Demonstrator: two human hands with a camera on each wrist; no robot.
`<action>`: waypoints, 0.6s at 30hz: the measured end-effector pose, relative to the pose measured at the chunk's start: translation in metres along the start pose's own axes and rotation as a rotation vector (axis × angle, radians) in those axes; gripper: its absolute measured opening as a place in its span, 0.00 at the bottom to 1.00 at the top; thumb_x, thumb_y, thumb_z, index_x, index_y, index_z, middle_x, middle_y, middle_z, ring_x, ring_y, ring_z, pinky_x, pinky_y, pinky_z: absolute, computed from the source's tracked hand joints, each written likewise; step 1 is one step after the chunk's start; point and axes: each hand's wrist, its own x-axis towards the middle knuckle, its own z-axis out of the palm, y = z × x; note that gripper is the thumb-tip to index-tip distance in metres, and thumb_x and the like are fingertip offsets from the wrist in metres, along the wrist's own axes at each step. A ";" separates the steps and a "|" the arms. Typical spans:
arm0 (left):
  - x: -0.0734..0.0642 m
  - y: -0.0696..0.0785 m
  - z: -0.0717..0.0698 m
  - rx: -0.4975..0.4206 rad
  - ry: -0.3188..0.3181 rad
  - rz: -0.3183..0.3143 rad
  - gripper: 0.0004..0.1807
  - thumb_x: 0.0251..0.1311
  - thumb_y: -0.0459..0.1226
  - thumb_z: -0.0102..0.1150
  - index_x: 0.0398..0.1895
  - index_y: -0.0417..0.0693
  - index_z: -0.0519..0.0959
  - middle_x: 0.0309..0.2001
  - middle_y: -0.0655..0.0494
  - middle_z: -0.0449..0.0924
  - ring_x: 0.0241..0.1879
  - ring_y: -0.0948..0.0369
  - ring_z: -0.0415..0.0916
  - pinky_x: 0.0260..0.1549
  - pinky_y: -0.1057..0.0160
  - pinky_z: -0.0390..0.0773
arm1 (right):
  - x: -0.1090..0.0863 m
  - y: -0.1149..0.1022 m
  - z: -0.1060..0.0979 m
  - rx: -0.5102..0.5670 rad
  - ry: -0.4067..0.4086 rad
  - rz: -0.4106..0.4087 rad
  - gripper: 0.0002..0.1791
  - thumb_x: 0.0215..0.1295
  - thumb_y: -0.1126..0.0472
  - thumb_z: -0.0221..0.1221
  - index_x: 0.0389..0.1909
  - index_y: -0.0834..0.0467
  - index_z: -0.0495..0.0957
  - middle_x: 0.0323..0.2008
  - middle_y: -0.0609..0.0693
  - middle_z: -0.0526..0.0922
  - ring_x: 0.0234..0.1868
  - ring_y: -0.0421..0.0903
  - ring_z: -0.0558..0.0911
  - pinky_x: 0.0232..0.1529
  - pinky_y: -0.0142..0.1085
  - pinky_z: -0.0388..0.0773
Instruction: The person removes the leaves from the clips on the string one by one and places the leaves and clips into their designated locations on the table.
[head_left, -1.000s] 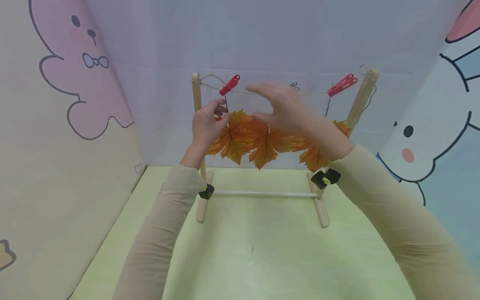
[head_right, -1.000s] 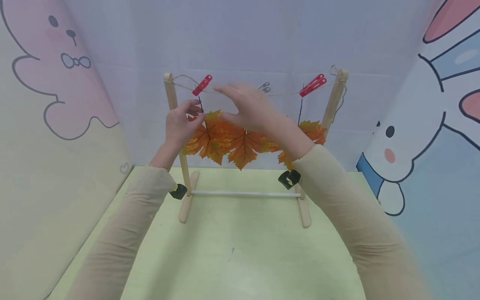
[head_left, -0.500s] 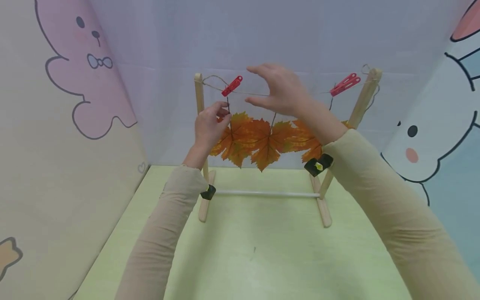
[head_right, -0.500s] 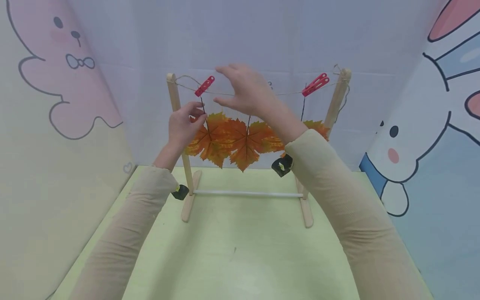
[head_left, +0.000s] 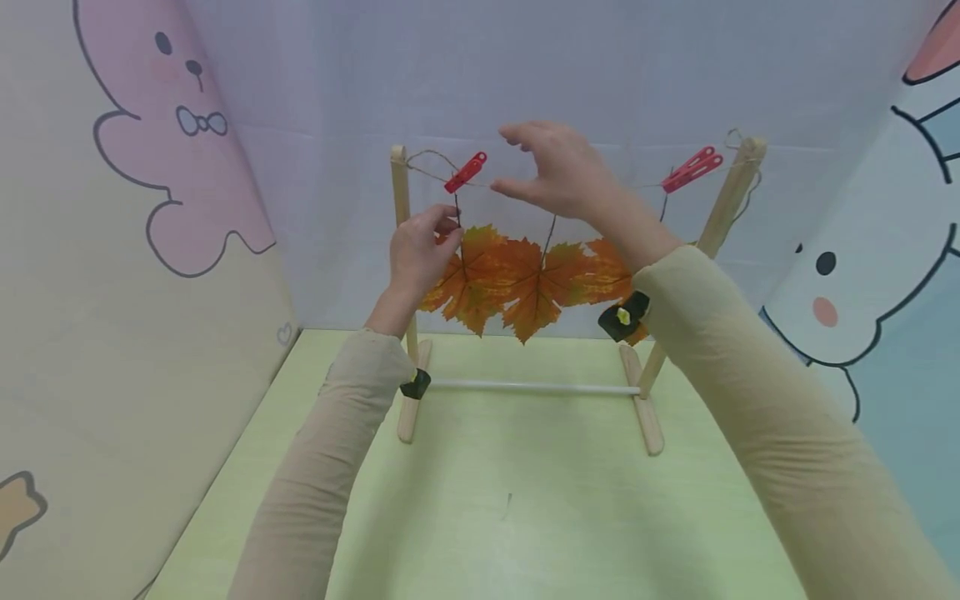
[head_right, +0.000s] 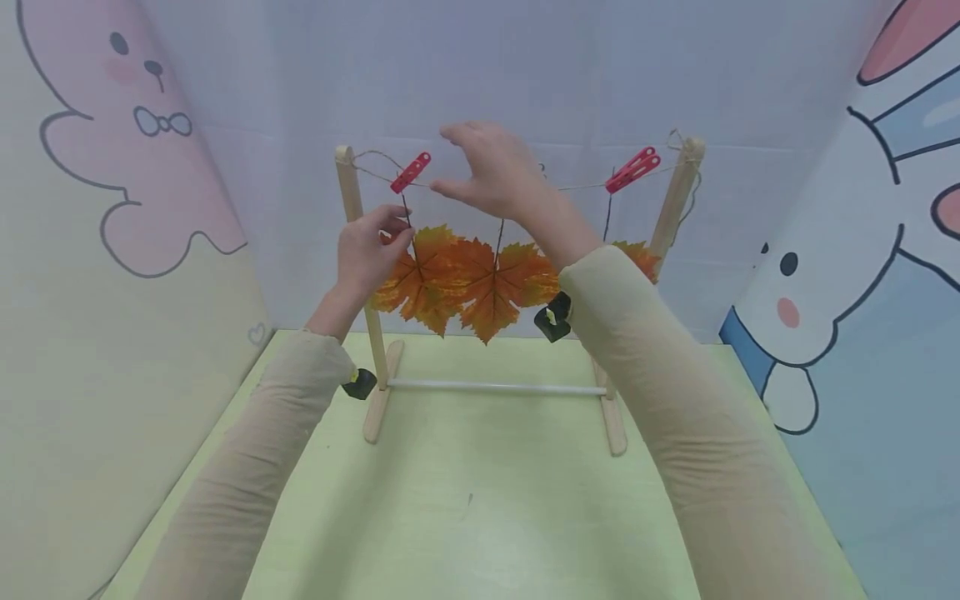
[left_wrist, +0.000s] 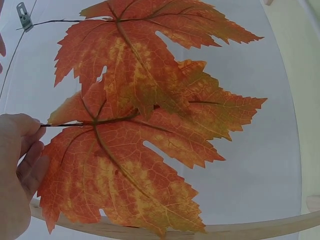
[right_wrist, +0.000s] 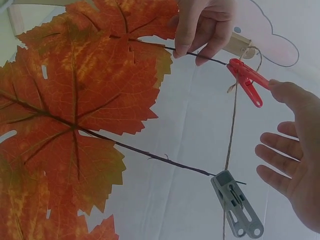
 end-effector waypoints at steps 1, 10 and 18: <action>0.000 0.000 0.000 0.001 -0.001 -0.002 0.11 0.57 0.34 0.57 0.43 0.40 0.78 0.35 0.48 0.83 0.34 0.55 0.79 0.35 0.61 0.76 | 0.001 0.000 0.001 0.005 -0.005 0.003 0.35 0.60 0.49 0.57 0.65 0.61 0.60 0.61 0.57 0.68 0.58 0.52 0.69 0.59 0.43 0.64; 0.000 0.000 0.000 0.015 0.013 0.024 0.11 0.58 0.34 0.56 0.42 0.39 0.78 0.34 0.47 0.83 0.34 0.55 0.79 0.34 0.61 0.77 | 0.011 -0.005 0.015 -0.006 -0.002 0.032 0.33 0.62 0.50 0.55 0.64 0.61 0.61 0.59 0.56 0.70 0.57 0.50 0.70 0.57 0.41 0.67; -0.002 0.002 0.000 0.024 0.003 0.003 0.11 0.59 0.36 0.56 0.43 0.40 0.78 0.35 0.47 0.83 0.34 0.55 0.78 0.36 0.62 0.77 | 0.014 -0.008 0.023 0.036 0.032 0.025 0.27 0.64 0.53 0.53 0.61 0.61 0.66 0.57 0.55 0.72 0.54 0.49 0.72 0.55 0.39 0.68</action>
